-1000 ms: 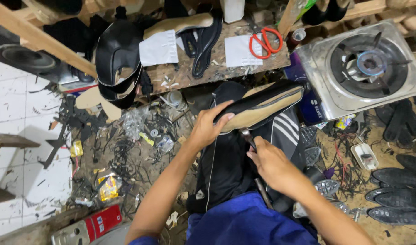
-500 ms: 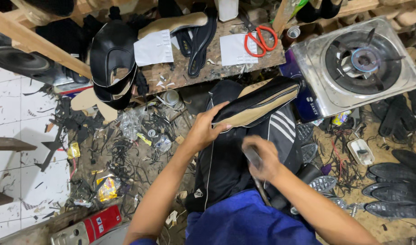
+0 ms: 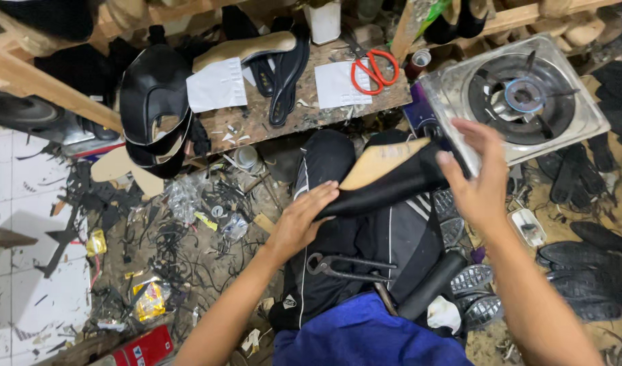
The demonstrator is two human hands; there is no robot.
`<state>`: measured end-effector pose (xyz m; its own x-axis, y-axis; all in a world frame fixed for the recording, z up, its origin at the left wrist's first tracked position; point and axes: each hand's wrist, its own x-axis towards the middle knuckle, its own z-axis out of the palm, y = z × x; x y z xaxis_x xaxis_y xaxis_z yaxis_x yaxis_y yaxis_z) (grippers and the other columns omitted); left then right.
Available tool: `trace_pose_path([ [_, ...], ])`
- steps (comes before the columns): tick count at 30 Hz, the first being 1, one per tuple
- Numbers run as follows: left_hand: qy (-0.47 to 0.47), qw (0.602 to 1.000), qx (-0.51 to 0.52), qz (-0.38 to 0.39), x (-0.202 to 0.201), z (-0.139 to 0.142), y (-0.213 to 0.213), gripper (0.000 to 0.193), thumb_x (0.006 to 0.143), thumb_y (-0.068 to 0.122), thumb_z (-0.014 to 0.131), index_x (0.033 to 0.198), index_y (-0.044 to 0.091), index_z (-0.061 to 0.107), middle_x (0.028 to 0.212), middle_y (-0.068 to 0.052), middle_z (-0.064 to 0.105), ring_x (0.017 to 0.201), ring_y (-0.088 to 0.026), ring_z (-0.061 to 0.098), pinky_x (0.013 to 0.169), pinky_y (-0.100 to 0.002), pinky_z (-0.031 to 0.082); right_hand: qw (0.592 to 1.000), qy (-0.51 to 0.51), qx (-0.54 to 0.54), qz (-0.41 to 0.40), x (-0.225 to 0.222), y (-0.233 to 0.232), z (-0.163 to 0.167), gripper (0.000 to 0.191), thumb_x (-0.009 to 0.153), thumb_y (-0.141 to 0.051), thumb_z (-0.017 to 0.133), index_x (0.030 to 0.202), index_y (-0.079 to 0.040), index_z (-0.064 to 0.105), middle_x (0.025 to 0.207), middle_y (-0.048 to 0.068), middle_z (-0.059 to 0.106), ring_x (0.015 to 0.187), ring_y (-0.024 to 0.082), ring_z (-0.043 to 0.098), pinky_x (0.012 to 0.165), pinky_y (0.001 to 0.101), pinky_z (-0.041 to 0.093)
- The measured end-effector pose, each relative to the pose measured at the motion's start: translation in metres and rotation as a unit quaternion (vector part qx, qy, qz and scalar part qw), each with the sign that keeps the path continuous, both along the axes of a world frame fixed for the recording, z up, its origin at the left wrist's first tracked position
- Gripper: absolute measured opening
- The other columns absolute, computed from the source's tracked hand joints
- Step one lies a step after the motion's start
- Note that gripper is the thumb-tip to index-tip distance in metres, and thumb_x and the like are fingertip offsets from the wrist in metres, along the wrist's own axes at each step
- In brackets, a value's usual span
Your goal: The person sits on the floor with a shoe upper stretched over a wooden last on their lap. They press and smooth the fabric around the last, then use a hand tool to trim and press the edge of the upper along the sole line, repositioning the shoe repeatedly, and briefly reach for an item on the workbench before continuing.
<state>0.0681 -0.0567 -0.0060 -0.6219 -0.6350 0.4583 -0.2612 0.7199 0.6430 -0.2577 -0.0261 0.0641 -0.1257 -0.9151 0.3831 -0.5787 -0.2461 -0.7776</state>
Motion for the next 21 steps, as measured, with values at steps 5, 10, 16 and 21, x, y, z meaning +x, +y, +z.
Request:
trace_pose_path([
  [5, 0.025, 0.998, -0.055, 0.035, -0.005, -0.014, -0.002, 0.067, 0.074, -0.006, 0.073, 0.137, 0.009, 0.054, 0.141, -0.013, 0.061, 0.139, -0.034, 0.058, 0.118, -0.044, 0.049, 0.942, -0.153, 0.27, 0.131, -0.038, -0.011, -0.052, 0.037, 0.084, -0.012, 0.079, 0.117, 0.006, 0.072, 0.117, 0.016, 0.072, 0.112, 0.023, 0.063, 0.104, 0.0381, 0.045],
  [10, 0.475, 0.728, 0.47, 0.154, -0.064, -0.028, 0.013, 0.049, 0.1, 0.021, 0.063, 0.143, 0.001, 0.049, 0.132, -0.013, 0.056, 0.114, -0.024, 0.063, 0.096, -0.046, 0.058, 0.836, -0.519, 0.172, -0.047, 0.01, 0.045, -0.069, 0.039, 0.089, -0.015, 0.076, 0.121, 0.005, 0.069, 0.113, 0.014, 0.073, 0.099, 0.02, 0.068, 0.092, 0.0361, 0.054],
  [16, 0.434, 0.7, 0.566, -0.009, -0.108, -0.04, -0.007, 0.06, 0.091, 0.025, 0.075, 0.141, 0.001, 0.051, 0.135, -0.011, 0.062, 0.123, -0.022, 0.062, 0.105, -0.037, 0.05, 0.983, -0.141, 0.034, -0.115, 0.088, 0.095, -0.033, 0.043, 0.085, -0.012, 0.077, 0.124, 0.003, 0.067, 0.132, 0.017, 0.069, 0.122, 0.027, 0.065, 0.106, 0.0375, 0.05],
  [21, 0.402, 0.708, 0.57, -0.109, -0.108, -0.051, -0.032, 0.082, 0.077, 0.032, 0.089, 0.142, -0.003, 0.052, 0.131, -0.011, 0.066, 0.123, -0.022, 0.062, 0.11, -0.038, 0.047, 0.996, -0.051, -0.045, -0.055, 0.104, 0.099, -0.017, 0.054, 0.072, -0.001, 0.084, 0.122, 0.002, 0.064, 0.145, 0.023, 0.058, 0.139, 0.036, 0.056, 0.116, 0.0422, 0.044],
])
